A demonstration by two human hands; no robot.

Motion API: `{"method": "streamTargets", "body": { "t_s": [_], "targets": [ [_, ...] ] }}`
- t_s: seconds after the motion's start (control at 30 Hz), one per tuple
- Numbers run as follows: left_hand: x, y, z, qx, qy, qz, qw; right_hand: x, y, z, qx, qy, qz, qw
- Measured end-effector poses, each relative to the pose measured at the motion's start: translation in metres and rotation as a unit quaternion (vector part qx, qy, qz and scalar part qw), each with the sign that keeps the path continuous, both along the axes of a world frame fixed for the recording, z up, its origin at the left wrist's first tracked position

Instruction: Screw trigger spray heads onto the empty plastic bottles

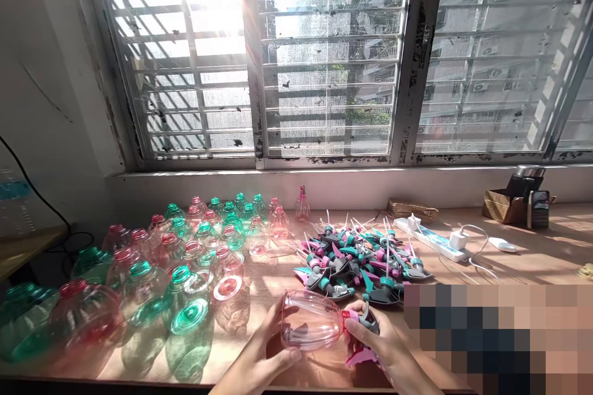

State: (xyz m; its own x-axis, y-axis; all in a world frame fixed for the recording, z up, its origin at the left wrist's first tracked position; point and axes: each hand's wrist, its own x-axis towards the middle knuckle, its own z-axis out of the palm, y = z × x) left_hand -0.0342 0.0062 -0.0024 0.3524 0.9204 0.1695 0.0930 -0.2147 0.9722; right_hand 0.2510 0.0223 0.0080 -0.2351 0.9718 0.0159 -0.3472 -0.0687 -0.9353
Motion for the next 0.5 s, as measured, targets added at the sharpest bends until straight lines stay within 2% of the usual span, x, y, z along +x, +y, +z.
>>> {"method": "streamTargets", "body": {
  "t_s": [0.23, 0.5],
  "targets": [
    [0.0031, 0.0014, -0.0006, 0.01, -0.027, -0.04, 0.999, 0.0012, 0.0016, -0.0043, 0.004, -0.008, -0.002, 1.0],
    [0.0005, -0.0008, -0.0009, -0.006, -0.003, 0.005, 1.0, 0.0008, 0.0008, -0.0005, 0.031, -0.019, 0.005, 0.999]
  ]
}}
